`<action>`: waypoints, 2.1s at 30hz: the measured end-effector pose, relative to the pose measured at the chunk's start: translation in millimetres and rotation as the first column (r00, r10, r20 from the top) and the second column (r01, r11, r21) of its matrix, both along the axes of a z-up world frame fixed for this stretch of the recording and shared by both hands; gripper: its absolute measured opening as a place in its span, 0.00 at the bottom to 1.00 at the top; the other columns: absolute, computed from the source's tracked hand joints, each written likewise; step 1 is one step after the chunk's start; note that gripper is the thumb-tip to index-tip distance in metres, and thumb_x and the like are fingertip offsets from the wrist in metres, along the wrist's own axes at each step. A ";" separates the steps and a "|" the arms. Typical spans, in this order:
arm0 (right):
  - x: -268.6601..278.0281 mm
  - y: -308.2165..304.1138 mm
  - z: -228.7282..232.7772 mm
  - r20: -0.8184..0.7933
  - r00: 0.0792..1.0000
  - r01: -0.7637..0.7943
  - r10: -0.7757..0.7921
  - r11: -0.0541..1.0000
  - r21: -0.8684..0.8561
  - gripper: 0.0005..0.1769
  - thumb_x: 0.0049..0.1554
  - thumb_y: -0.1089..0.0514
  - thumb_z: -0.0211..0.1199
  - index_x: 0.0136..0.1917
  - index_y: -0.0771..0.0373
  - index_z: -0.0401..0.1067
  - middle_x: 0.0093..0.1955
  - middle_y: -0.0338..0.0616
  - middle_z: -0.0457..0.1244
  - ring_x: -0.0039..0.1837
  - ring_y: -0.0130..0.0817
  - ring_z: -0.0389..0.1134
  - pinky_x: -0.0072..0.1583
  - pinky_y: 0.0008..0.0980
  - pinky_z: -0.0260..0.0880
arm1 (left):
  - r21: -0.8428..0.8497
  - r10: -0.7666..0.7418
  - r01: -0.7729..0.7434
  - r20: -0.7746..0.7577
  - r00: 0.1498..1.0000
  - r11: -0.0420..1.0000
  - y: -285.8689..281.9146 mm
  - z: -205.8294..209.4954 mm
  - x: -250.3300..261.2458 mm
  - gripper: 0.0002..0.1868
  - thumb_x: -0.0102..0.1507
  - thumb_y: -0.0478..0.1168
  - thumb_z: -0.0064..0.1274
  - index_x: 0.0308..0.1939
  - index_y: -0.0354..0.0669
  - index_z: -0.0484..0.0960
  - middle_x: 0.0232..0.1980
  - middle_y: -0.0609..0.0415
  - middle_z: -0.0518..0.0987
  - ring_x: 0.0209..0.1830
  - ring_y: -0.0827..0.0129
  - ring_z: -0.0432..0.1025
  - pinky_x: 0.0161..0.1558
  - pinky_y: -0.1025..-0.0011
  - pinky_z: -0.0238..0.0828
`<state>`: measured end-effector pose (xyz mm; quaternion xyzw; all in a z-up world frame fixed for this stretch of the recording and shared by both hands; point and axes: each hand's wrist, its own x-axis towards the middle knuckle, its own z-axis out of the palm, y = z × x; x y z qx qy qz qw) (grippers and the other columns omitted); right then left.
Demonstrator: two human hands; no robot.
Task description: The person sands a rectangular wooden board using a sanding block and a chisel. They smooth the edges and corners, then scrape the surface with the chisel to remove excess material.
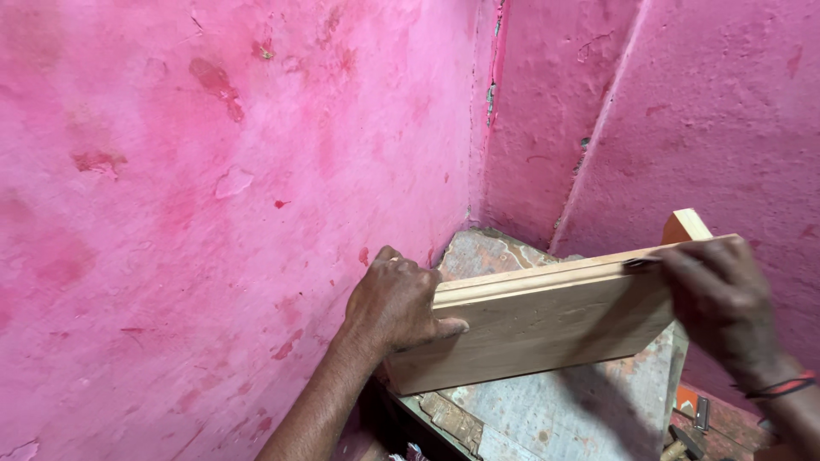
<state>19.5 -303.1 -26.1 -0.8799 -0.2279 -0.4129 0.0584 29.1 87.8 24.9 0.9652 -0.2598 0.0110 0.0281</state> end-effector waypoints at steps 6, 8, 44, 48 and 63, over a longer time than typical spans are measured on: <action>1.1 120.6 6.6 -0.023 0.930 -0.365 0.366 0.931 0.022 0.21 0.46 0.70 0.66 0.55 0.67 0.75 0.48 0.48 0.65 0.50 0.45 0.65 0.51 0.43 0.70 | -0.028 -0.007 0.007 0.024 1.000 1.000 3.1 -1.1 -0.8 0.36 0.50 0.70 0.66 0.39 0.39 0.86 0.28 0.45 0.83 0.34 0.57 0.79 0.62 0.58 0.64; -4.0 163.7 11.6 -0.042 0.886 -0.459 0.462 0.886 0.072 0.22 0.45 0.68 0.67 0.56 0.67 0.74 0.50 0.48 0.64 0.52 0.44 0.65 0.52 0.42 0.72 | -0.047 -0.020 0.022 0.051 0.998 0.999 4.9 -1.1 -0.2 0.33 0.49 0.66 0.67 0.37 0.39 0.86 0.28 0.44 0.83 0.34 0.56 0.79 0.61 0.58 0.64; -1.9 213.4 15.4 -0.083 0.839 -0.540 0.538 0.842 -0.003 0.25 0.43 0.69 0.67 0.57 0.70 0.71 0.49 0.48 0.62 0.52 0.43 0.64 0.52 0.40 0.72 | -0.626 -0.113 0.182 0.148 0.982 0.758 56.6 -53.4 10.4 0.32 0.44 0.47 0.77 0.51 0.47 0.84 0.52 0.52 0.71 0.52 0.59 0.75 0.48 0.62 0.79; -8.9 229.9 24.8 -0.120 0.847 -0.526 0.519 0.850 -0.036 0.26 0.43 0.70 0.67 0.57 0.69 0.73 0.48 0.47 0.62 0.50 0.43 0.63 0.50 0.39 0.71 | -0.621 -0.098 0.115 0.062 0.993 0.776 55.2 -47.5 4.5 0.33 0.41 0.38 0.72 0.52 0.49 0.84 0.53 0.53 0.71 0.51 0.60 0.76 0.48 0.64 0.80; 7.5 -0.4 16.0 -0.052 0.998 -0.058 0.047 0.971 -0.232 0.23 0.48 0.65 0.68 0.59 0.64 0.74 0.52 0.46 0.67 0.51 0.41 0.67 0.52 0.39 0.73 | -0.604 -0.136 0.146 0.062 0.989 0.784 53.2 -40.8 3.2 0.33 0.45 0.56 0.76 0.49 0.47 0.85 0.51 0.52 0.71 0.51 0.63 0.77 0.48 0.64 0.79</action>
